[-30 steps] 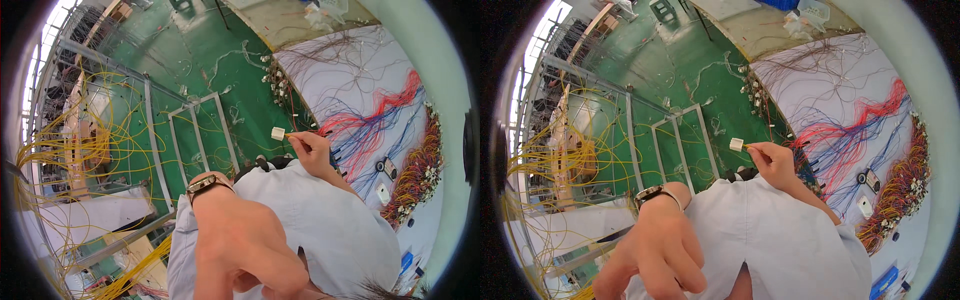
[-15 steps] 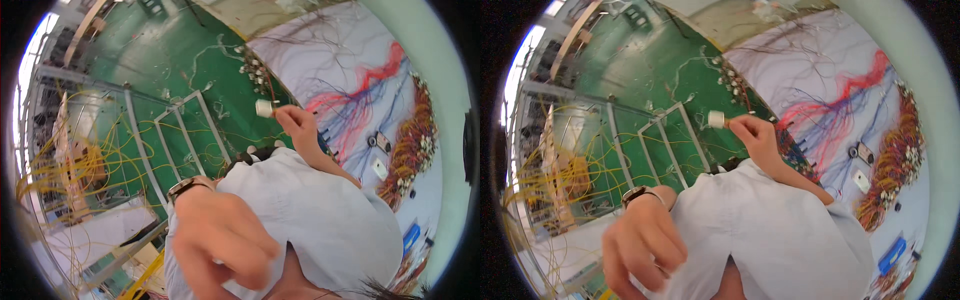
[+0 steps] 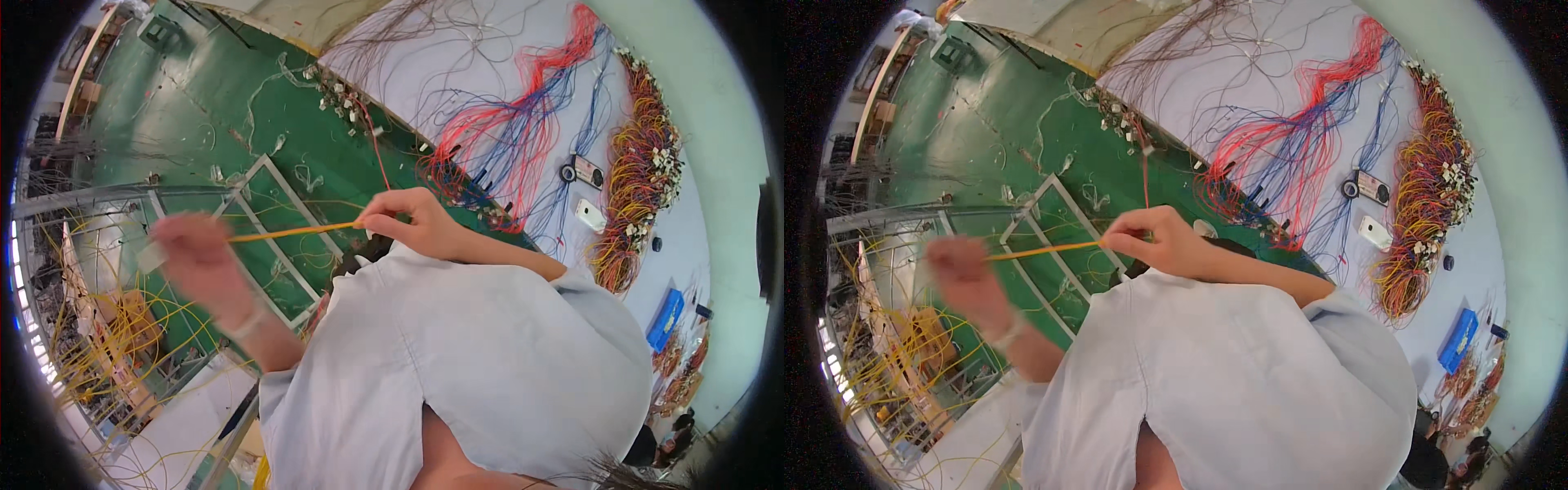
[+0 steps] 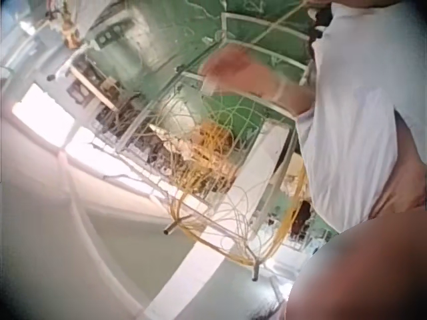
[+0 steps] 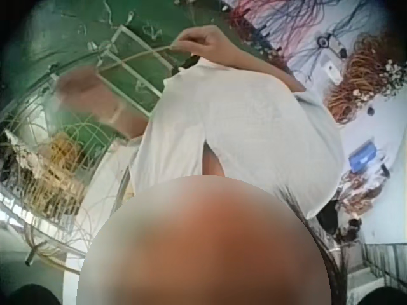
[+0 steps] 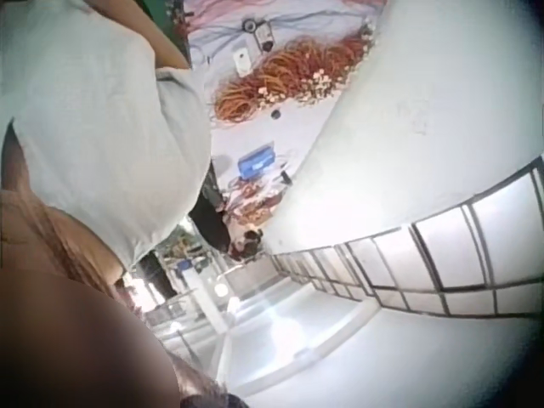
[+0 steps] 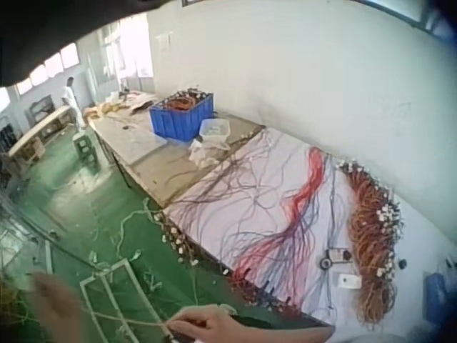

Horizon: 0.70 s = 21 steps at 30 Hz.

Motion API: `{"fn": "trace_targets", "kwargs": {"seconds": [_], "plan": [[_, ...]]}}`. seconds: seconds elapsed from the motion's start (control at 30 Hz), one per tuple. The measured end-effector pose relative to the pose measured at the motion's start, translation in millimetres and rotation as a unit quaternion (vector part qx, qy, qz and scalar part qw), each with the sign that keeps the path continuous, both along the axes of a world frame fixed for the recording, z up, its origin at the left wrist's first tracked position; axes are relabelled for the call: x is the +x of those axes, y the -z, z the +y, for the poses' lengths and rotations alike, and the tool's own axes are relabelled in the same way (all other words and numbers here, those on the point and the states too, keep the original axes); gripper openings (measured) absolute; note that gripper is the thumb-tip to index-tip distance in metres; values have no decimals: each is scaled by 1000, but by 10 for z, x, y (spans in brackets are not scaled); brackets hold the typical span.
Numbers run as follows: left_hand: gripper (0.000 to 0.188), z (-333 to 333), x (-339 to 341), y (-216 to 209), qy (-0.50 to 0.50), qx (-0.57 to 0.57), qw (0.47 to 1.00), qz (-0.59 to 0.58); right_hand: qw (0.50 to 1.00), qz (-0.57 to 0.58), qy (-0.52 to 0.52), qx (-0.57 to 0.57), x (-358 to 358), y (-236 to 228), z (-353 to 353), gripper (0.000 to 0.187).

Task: Organizing and taping electrical wires to form a harness.

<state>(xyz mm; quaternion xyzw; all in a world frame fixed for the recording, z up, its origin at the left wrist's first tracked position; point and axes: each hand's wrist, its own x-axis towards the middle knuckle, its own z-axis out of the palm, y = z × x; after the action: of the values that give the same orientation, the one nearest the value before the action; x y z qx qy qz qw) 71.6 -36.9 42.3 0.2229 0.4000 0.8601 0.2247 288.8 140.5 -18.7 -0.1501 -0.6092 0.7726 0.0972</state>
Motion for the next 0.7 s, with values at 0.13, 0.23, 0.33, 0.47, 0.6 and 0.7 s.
{"fn": "trace_targets", "kwargs": {"seconds": [0.13,0.23,0.33,0.47,0.6,0.7], "plan": [[31,-1808,-848,-492,-206,53,971,109,968,27,-81,235,216,300,144,16],[38,-2705,-915,-590,-336,102,924,154,921,18,-27,388,304,670,235,7],[27,-2232,-640,-466,-513,-11,846,148,918,33,12,395,215,637,163,9],[28,-1659,-547,350,-264,-268,926,25,911,69,-13,407,4,382,10,13],[32,-125,328,755,183,-486,848,106,899,66,2,433,-185,384,-132,11],[24,54,680,716,238,-450,847,154,930,61,-6,362,-238,269,-106,11]]}}
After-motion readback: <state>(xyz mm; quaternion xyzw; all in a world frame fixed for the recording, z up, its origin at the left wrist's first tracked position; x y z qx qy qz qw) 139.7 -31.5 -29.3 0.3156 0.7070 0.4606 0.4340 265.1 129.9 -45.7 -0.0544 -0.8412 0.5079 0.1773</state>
